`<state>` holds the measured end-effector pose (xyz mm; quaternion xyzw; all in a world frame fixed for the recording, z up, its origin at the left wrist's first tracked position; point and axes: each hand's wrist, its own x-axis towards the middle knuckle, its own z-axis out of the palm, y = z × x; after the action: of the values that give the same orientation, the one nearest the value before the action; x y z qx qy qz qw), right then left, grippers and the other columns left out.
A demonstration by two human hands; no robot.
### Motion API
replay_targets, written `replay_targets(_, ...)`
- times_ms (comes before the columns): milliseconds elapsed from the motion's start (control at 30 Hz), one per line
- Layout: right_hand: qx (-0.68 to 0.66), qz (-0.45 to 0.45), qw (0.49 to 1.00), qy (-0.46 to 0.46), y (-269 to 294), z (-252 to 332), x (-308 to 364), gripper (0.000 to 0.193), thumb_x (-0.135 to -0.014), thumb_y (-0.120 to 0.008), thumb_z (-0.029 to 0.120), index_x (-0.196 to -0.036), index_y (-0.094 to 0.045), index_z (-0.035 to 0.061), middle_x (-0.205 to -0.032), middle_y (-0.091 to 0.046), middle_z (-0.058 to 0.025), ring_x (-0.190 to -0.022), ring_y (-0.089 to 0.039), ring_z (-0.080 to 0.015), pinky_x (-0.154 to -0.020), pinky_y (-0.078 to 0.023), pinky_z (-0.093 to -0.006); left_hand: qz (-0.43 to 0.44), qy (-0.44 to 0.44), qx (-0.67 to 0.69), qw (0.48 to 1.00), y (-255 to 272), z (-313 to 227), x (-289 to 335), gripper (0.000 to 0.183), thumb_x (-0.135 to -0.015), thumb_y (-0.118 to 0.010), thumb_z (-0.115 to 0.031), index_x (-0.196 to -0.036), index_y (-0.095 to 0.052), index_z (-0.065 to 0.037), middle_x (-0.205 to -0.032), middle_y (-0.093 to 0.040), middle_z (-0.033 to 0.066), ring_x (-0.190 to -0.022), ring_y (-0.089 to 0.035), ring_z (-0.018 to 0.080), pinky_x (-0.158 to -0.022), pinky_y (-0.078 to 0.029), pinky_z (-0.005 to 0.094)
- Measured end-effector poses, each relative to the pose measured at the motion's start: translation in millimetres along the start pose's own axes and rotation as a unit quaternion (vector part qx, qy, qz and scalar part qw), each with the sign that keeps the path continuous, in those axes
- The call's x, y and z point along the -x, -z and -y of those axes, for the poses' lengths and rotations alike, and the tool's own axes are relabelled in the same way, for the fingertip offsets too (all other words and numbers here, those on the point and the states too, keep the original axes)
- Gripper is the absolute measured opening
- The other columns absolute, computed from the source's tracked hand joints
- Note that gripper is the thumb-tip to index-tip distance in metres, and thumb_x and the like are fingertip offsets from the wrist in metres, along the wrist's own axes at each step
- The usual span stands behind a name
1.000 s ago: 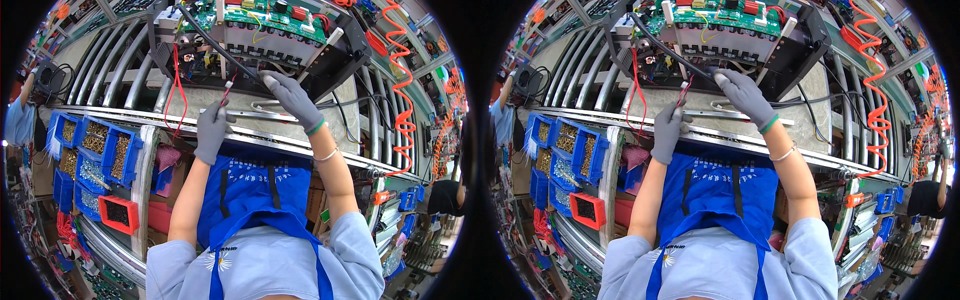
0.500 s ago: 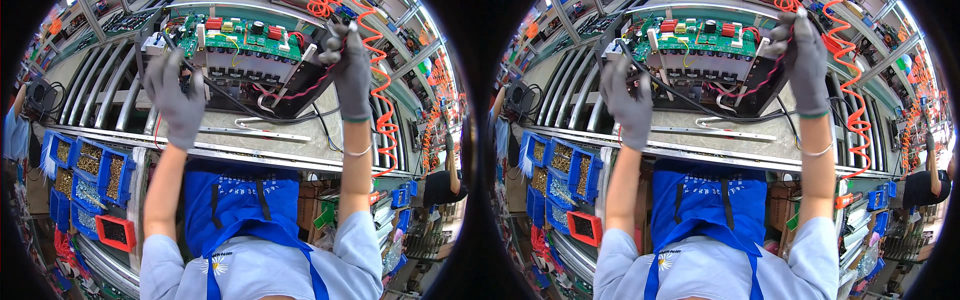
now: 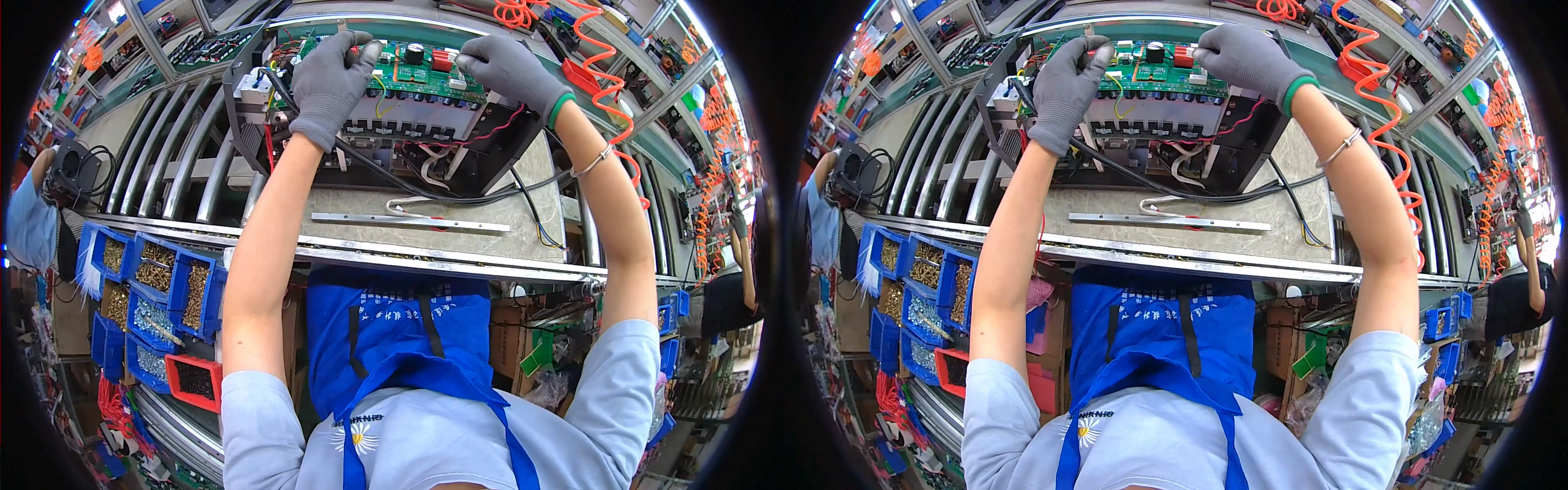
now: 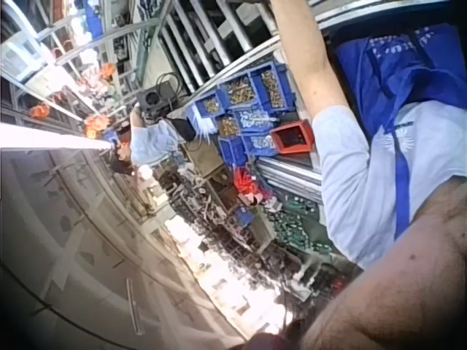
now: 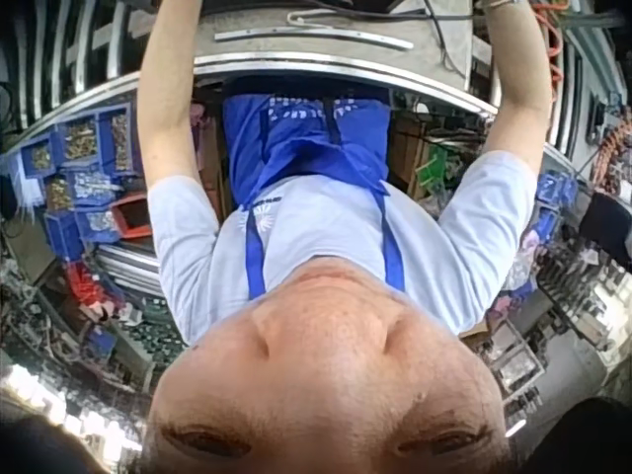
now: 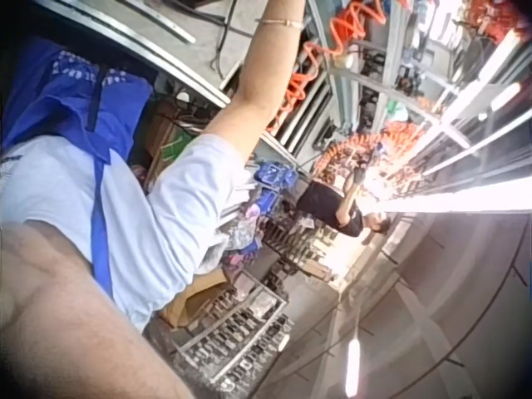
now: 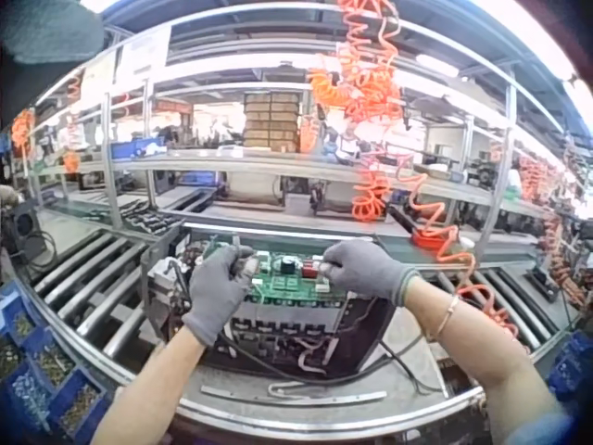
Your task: The person assembles electronic components on a circuit board, using a screwdriver to secure parts and a pneumatic tool to tighten screws. They then sort small electronic modules from a plastic bag, handling them one by one.
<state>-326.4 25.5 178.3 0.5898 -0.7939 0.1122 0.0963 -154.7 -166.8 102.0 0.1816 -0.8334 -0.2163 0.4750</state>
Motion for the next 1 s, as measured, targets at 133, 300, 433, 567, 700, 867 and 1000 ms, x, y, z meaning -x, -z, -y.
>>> replay_targets(133, -0.112, 0.157, 0.975, -0.106, 13, -6, -11, 0.033, -0.094, -0.055, 0.029, -0.087, -0.066, -0.0014, -0.065, -0.058, -0.0049, -0.058, -0.057, -0.0116, -0.058, -0.048, -0.0295, -0.043, -0.068, -0.046, 0.996, -13, 1, 4, 0.037, -0.086, -0.067, -0.049, -0.103, -0.071, -0.017, -0.072, -0.060, 0.0013, -0.067, -0.060, 0.0180, -0.064, -0.047, 0.0349)
replay_targets(300, -0.019, 0.275, 0.959, -0.060, 33, -16, -26, 0.033, -0.080, -0.053, 0.027, -0.065, -0.063, -0.0016, -0.059, -0.060, -0.0063, -0.055, -0.061, -0.0134, -0.055, -0.048, -0.0290, -0.088, -0.119, -0.070, 0.986, -29, -8, 11, 0.034, -0.085, -0.067, -0.049, -0.098, -0.071, -0.018, -0.079, -0.063, 0.0028, -0.074, -0.062, 0.0221, -0.069, -0.047, 0.0392)
replay_targets(433, -0.029, 0.306, 0.932, -0.190, 32, -27, -27, 0.033, -0.080, -0.055, 0.028, -0.065, -0.062, -0.0011, -0.060, -0.061, -0.0056, -0.057, -0.062, -0.0138, -0.055, -0.048, -0.0283, -0.072, -0.108, -0.078, 0.988, -35, -16, 16, 0.033, -0.084, -0.067, -0.048, -0.098, -0.070, -0.018, -0.086, -0.065, 0.0040, -0.083, -0.064, 0.0251, -0.073, -0.047, 0.0413)
replay_targets(567, 0.011, 0.340, 0.936, -0.086, 35, -50, -16, 0.028, -0.081, -0.058, 0.025, -0.072, -0.066, -0.0003, -0.064, -0.063, -0.0047, -0.058, -0.061, -0.0134, -0.057, -0.050, -0.0286, -0.077, -0.113, -0.079, 0.987, -47, -30, 20, 0.032, -0.084, -0.066, -0.047, -0.099, -0.070, -0.018, -0.092, -0.067, 0.0051, -0.087, -0.064, 0.0279, -0.077, -0.047, 0.0432)
replay_targets(700, -0.115, 0.172, 0.957, -0.205, 44, -9, 9, 0.025, -0.087, -0.068, 0.025, -0.091, -0.069, 0.0011, -0.074, -0.067, -0.0071, -0.066, -0.064, -0.0147, -0.060, -0.050, -0.0274, -0.058, -0.111, -0.048, 0.991, -46, -40, 25, 0.032, -0.086, -0.064, -0.047, -0.098, -0.071, -0.018, -0.099, -0.068, 0.0050, -0.091, -0.063, 0.0291, -0.081, -0.045, 0.0441)
replay_targets(867, 0.198, -0.069, 0.961, 0.182, 27, 61, 30, 0.018, -0.088, -0.067, 0.029, -0.092, -0.070, 0.0122, -0.084, -0.067, -0.0055, -0.072, -0.067, -0.0220, -0.063, -0.053, -0.0313, -0.143, -0.187, -0.043, 0.971, -22, -52, 22, 0.034, -0.092, -0.057, -0.047, -0.096, -0.072, -0.017, -0.104, -0.068, 0.0051, -0.097, -0.061, 0.0278, -0.089, -0.041, 0.0430)
replay_targets(1000, 0.203, -0.138, 0.950, 0.194, 39, 68, 45, 0.016, -0.087, -0.066, 0.029, -0.093, -0.071, 0.0146, -0.081, -0.066, -0.0028, -0.074, -0.067, -0.0235, -0.062, -0.053, -0.0354, 0.047, -0.143, 0.036, 0.988, -11, -67, 8, 0.040, -0.096, -0.053, -0.045, -0.100, -0.072, -0.010, -0.103, -0.068, 0.0100, -0.096, -0.061, 0.0301, -0.087, -0.044, 0.0414)
